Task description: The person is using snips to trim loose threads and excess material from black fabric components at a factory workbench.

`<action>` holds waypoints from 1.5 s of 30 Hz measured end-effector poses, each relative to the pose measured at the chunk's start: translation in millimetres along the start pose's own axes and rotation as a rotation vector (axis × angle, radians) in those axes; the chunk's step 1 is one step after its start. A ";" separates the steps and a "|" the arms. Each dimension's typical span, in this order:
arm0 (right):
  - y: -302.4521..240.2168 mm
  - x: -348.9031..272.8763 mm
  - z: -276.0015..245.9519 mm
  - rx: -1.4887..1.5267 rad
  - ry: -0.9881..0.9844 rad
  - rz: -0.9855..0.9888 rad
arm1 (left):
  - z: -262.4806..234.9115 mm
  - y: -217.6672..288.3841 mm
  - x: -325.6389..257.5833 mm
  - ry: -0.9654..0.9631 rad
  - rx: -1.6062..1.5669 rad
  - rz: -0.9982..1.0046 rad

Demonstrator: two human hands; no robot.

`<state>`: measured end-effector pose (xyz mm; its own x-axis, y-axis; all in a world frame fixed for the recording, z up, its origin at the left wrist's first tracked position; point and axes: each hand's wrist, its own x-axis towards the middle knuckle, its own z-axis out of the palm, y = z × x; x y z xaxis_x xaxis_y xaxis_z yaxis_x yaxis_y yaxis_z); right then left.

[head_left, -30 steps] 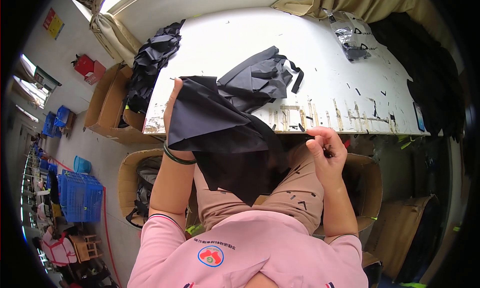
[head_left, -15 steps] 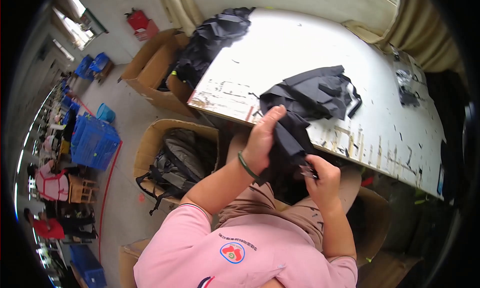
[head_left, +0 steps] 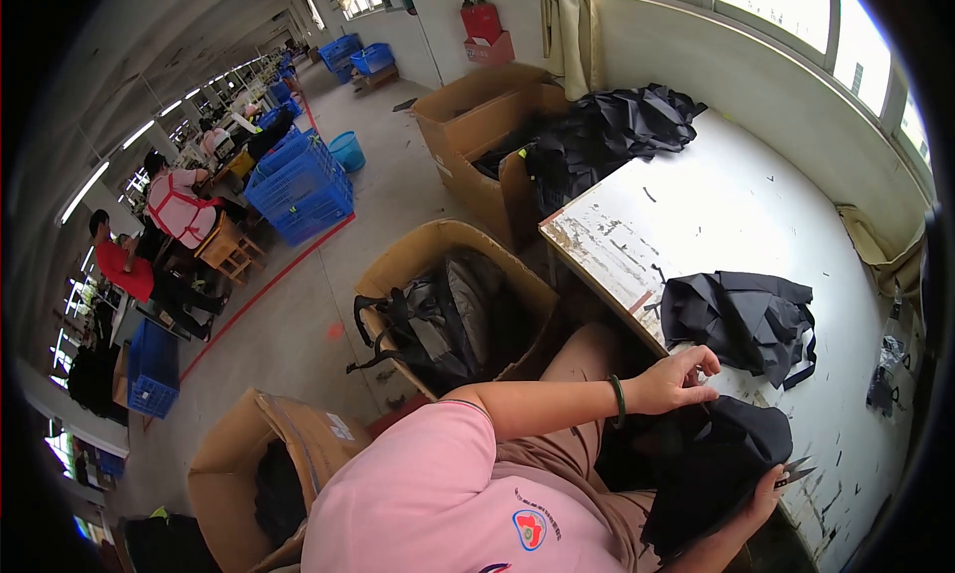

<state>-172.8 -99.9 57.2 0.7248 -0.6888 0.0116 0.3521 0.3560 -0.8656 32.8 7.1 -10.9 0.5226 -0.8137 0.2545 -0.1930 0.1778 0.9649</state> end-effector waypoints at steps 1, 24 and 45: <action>-4.1 2.6 6.2 0.115 0.049 0.034 | -0.5 3.1 -4.0 -0.028 0.074 0.046; 5.5 28.3 64.5 0.364 0.146 -0.288 | 49.8 37.1 -41.1 -0.184 0.023 0.148; 2.9 36.8 -14.3 -0.797 0.089 -0.330 | 20.4 45.0 -4.0 -0.070 -0.557 -0.385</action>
<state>-153.6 -133.3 48.0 0.5975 -0.7379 0.3139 -0.0074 -0.3965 -0.9180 5.1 7.1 30.2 0.4100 -0.9065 -0.1007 0.4620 0.1112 0.8799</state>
